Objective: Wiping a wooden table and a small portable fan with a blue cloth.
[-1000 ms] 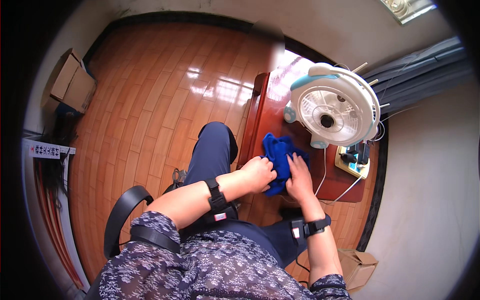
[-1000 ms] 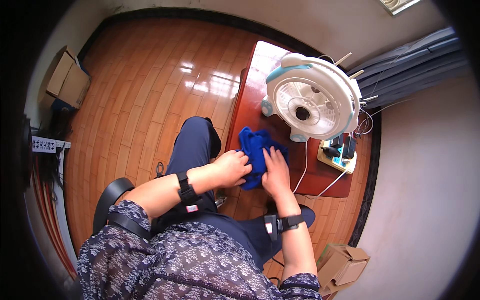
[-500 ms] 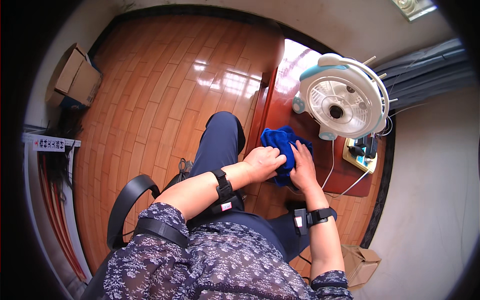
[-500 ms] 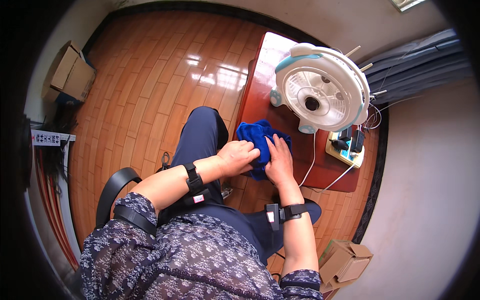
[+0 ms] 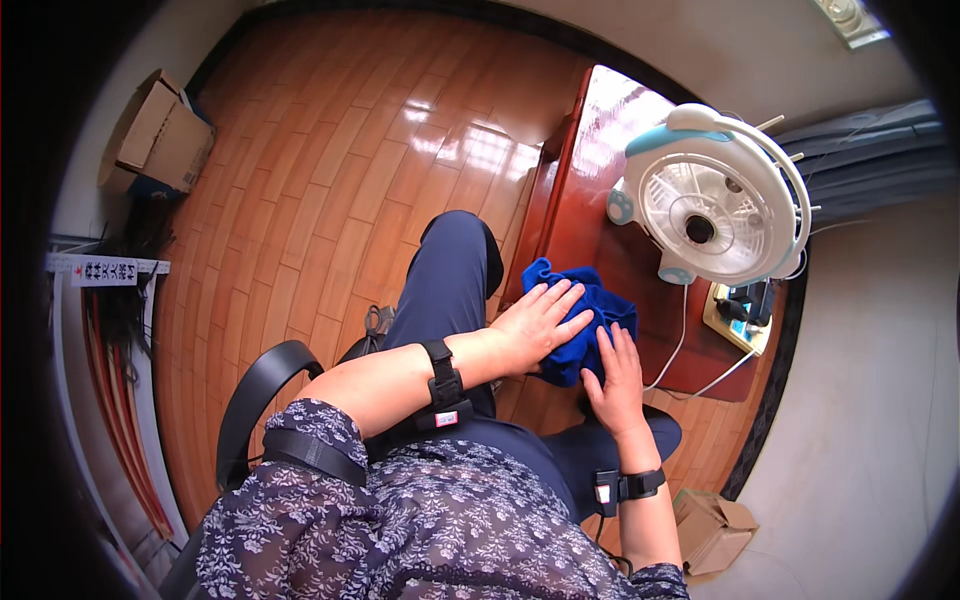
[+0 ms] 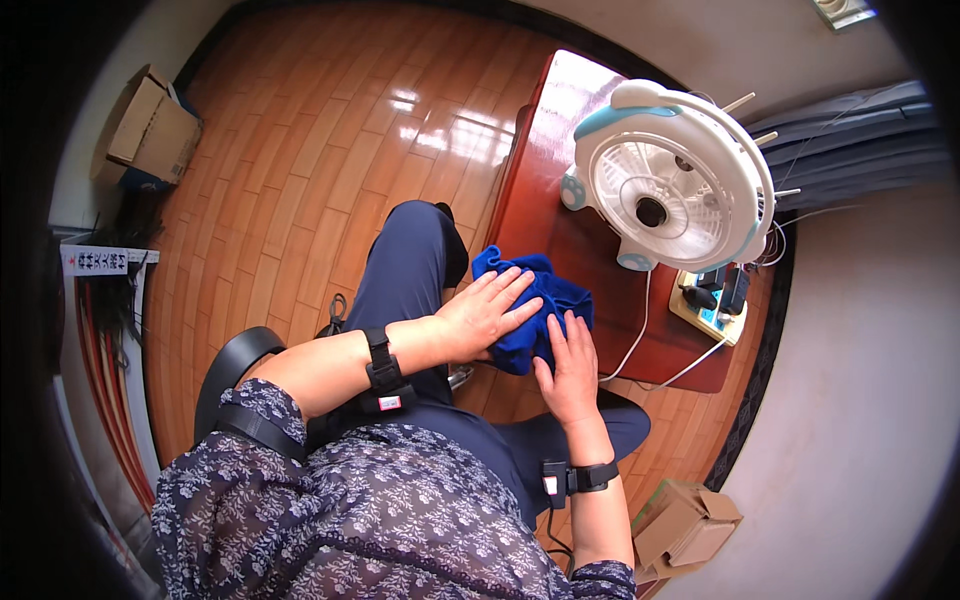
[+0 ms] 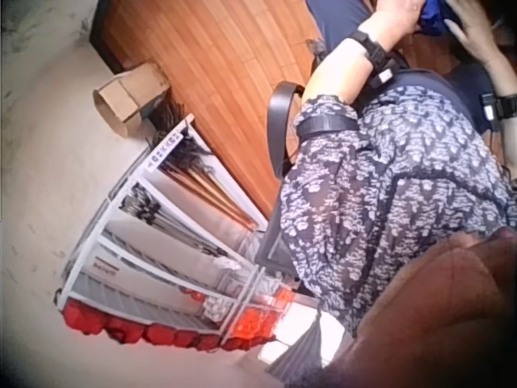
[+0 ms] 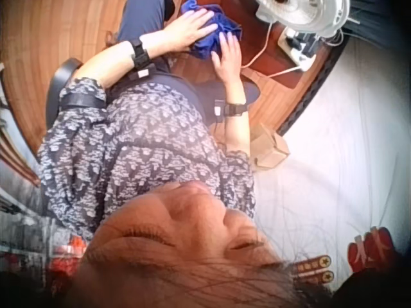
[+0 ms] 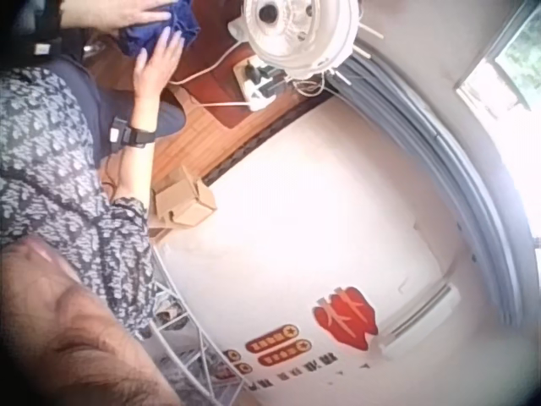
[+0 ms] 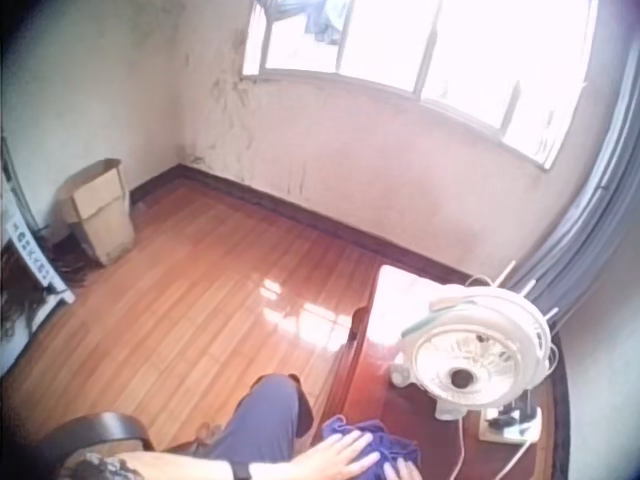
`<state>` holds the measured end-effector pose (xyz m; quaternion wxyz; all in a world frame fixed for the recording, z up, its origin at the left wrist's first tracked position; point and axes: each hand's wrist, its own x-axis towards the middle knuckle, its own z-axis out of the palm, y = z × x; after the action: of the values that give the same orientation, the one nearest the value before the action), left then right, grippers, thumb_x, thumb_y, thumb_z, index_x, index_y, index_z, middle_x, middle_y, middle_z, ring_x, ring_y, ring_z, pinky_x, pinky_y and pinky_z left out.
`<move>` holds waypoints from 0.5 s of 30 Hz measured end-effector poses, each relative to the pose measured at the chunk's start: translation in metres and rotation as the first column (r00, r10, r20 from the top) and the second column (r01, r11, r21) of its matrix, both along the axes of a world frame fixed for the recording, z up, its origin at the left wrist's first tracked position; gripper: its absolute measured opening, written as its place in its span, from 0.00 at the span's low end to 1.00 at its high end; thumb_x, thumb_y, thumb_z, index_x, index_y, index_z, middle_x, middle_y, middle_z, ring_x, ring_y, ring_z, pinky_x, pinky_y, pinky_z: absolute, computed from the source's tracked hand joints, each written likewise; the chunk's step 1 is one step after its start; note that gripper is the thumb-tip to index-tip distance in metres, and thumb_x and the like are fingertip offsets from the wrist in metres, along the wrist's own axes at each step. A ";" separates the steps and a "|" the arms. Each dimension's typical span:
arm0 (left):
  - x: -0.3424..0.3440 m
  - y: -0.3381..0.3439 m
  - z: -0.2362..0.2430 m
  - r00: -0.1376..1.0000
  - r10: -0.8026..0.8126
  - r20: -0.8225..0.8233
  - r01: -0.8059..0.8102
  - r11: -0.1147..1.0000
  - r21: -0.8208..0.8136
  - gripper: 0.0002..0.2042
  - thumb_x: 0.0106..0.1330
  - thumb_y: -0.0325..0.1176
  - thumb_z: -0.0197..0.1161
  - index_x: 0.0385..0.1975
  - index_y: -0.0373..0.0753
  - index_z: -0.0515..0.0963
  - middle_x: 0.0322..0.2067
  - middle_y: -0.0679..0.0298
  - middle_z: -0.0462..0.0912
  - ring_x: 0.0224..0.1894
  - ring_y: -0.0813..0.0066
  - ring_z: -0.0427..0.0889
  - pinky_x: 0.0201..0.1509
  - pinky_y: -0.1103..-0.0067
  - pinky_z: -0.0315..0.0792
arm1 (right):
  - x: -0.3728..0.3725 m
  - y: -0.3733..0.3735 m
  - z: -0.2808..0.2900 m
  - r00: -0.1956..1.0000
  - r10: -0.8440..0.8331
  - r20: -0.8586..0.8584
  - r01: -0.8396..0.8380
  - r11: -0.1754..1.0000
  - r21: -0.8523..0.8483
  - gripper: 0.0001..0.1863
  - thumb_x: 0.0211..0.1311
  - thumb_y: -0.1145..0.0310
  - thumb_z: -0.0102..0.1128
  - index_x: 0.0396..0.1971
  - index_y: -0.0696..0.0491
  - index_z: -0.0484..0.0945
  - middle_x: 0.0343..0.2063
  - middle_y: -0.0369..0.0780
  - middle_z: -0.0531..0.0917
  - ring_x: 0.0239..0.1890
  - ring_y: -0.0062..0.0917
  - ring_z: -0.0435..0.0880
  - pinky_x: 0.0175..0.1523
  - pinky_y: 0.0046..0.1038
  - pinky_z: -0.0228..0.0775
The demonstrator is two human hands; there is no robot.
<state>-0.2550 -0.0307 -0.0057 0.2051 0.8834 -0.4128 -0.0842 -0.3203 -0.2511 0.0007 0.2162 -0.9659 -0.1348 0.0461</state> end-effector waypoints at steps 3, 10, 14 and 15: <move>0.002 -0.001 -0.010 1.000 -0.005 0.018 0.006 1.000 -0.019 0.54 0.37 0.45 0.78 0.68 0.41 0.55 0.68 0.42 0.51 0.71 0.45 0.52 0.71 0.56 0.52 | 0.012 0.000 -0.004 1.000 0.017 0.009 -0.016 0.999 -0.031 0.34 0.52 0.70 0.62 0.63 0.50 0.67 0.64 0.49 0.65 0.67 0.46 0.61 0.68 0.42 0.55; 0.032 -0.019 -0.021 0.995 0.082 0.052 -0.081 0.997 -0.006 0.50 0.47 0.57 0.70 0.69 0.39 0.54 0.70 0.44 0.49 0.72 0.46 0.48 0.71 0.55 0.49 | 0.061 -0.007 -0.014 1.000 -0.004 -0.011 0.003 0.992 -0.125 0.32 0.56 0.69 0.58 0.63 0.51 0.65 0.65 0.47 0.66 0.68 0.43 0.60 0.68 0.50 0.53; 0.041 -0.019 -0.016 0.993 0.107 0.040 -0.109 0.994 0.029 0.49 0.48 0.54 0.71 0.69 0.40 0.55 0.70 0.45 0.50 0.72 0.48 0.48 0.72 0.58 0.48 | 0.065 0.000 -0.020 0.999 -0.019 0.046 0.027 0.986 -0.162 0.34 0.54 0.68 0.59 0.64 0.50 0.64 0.64 0.48 0.66 0.68 0.43 0.60 0.67 0.51 0.54; 0.041 -0.017 -0.015 0.996 0.075 0.041 -0.076 0.997 0.033 0.48 0.48 0.53 0.72 0.69 0.41 0.55 0.69 0.45 0.50 0.72 0.49 0.48 0.72 0.59 0.49 | 0.061 0.000 -0.020 0.999 -0.019 0.048 0.027 0.987 -0.159 0.34 0.54 0.68 0.59 0.64 0.50 0.64 0.64 0.48 0.66 0.68 0.43 0.60 0.67 0.51 0.54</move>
<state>-0.2140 -0.0473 -0.0207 0.1845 0.9033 -0.3817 -0.0658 -0.2590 -0.2513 -0.0190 0.1357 -0.9824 -0.1246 0.0316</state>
